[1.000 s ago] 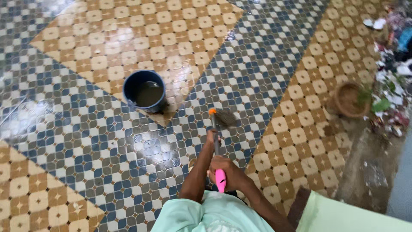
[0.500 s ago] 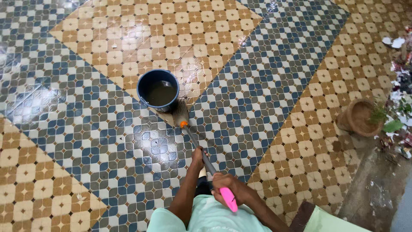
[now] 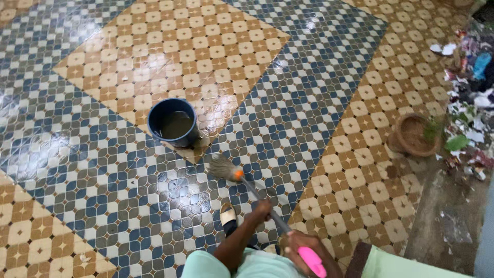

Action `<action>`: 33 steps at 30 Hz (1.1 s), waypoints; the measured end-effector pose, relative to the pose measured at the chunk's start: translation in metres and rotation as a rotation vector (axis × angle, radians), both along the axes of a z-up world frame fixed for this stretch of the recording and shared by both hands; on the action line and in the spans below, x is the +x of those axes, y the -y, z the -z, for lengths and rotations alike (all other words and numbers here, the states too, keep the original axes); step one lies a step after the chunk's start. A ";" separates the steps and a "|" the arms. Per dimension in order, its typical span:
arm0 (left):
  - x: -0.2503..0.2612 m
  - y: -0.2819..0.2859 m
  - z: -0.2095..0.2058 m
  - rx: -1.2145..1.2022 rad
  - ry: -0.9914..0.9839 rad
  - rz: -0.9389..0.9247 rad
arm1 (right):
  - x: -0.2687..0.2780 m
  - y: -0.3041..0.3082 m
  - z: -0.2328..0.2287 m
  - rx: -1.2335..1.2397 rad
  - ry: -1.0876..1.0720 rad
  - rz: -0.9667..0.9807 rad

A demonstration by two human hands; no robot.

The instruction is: The person mops the patterned tiled floor by dipping a mop into a bucket of water and moving it across the surface.

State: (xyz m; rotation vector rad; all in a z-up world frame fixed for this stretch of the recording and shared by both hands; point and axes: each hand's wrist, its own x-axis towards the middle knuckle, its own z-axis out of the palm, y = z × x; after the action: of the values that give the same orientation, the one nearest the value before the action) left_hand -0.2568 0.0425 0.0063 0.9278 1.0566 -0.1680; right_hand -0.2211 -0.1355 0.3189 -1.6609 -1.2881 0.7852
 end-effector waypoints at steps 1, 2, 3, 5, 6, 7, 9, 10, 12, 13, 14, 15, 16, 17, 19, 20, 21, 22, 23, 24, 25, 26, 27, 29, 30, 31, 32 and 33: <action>0.008 0.021 -0.002 0.017 0.047 0.093 | 0.005 0.015 0.001 0.035 -0.009 0.043; 0.014 0.043 -0.003 -0.051 0.109 0.119 | 0.009 0.029 0.002 0.071 -0.017 0.086; 0.024 0.069 -0.005 -0.131 0.172 0.147 | 0.011 0.051 0.001 0.094 -0.022 0.134; 0.047 0.109 -0.015 -0.167 0.067 0.286 | 0.013 0.096 -0.003 0.125 -0.027 0.235; 0.057 0.136 -0.025 -0.175 0.076 0.372 | 0.013 0.119 -0.007 0.133 -0.027 0.288; 0.065 0.158 -0.033 -0.184 0.095 0.456 | 0.010 0.139 -0.009 0.070 -0.026 0.337; 0.079 0.205 -0.046 -0.204 0.142 0.627 | 0.001 0.178 -0.017 -0.050 -0.033 0.428; 0.083 0.226 -0.050 -0.214 0.155 0.700 | -0.003 0.190 -0.017 -0.055 0.005 0.456; 0.086 0.265 -0.055 -0.241 0.182 0.823 | -0.012 0.208 -0.013 -0.060 0.075 0.482; 0.086 0.281 -0.056 -0.249 0.190 0.865 | -0.016 0.213 -0.012 -0.047 0.111 0.493; 0.085 0.295 -0.057 -0.256 0.201 0.902 | -0.023 0.215 -0.012 -0.034 0.146 0.504; 0.087 0.305 -0.058 -0.255 0.212 0.928 | -0.028 0.214 -0.012 -0.015 0.183 0.511; 0.088 0.311 -0.059 -0.255 0.218 0.942 | -0.032 0.211 -0.013 -0.049 0.144 0.528; 0.086 0.317 -0.059 -0.252 0.223 0.958 | -0.036 0.208 -0.013 -0.082 0.107 0.549; 0.082 0.322 -0.058 -0.246 0.219 0.965 | -0.041 0.203 -0.010 -0.149 0.054 0.581; 0.080 0.320 -0.058 -0.247 0.218 0.961 | -0.041 0.199 -0.005 -0.183 0.039 0.592; 0.076 0.317 -0.057 -0.240 0.215 0.955 | -0.043 0.195 0.002 -0.217 0.026 0.604; 0.073 0.313 -0.056 -0.242 0.211 0.950 | -0.042 0.192 0.009 -0.162 0.013 0.542; 0.070 0.307 -0.055 -0.237 0.203 0.937 | -0.039 0.187 0.016 -0.104 0.000 0.482; 0.067 0.300 -0.055 -0.237 0.195 0.915 | -0.038 0.183 0.020 -0.046 -0.012 0.422; 0.065 0.291 -0.054 -0.232 0.187 0.902 | -0.040 0.176 0.023 -0.068 -0.014 0.422; 0.062 0.279 -0.054 -0.225 0.179 0.886 | -0.044 0.166 0.025 -0.090 -0.015 0.421; 0.058 0.272 -0.053 -0.229 0.175 0.873 | -0.046 0.158 0.025 -0.117 -0.015 0.422; 0.047 0.249 -0.051 -0.223 0.163 0.835 | -0.049 0.143 0.020 -0.085 -0.048 0.395; 0.041 0.236 -0.050 -0.221 0.154 0.818 | -0.050 0.134 0.015 -0.073 -0.063 0.382; 0.038 0.224 -0.049 -0.219 0.155 0.795 | -0.051 0.125 0.008 -0.083 -0.055 0.419; 0.034 0.212 -0.049 -0.221 0.156 0.768 | -0.056 0.116 0.002 -0.094 -0.047 0.456; 0.030 0.200 -0.049 -0.221 0.159 0.742 | -0.060 0.105 -0.005 -0.103 -0.036 0.489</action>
State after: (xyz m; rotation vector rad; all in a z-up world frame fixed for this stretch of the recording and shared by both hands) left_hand -0.2266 -0.1578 0.0548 1.0741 0.4942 -0.7961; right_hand -0.2809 -0.2404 0.3236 -1.9284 -0.7728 0.5842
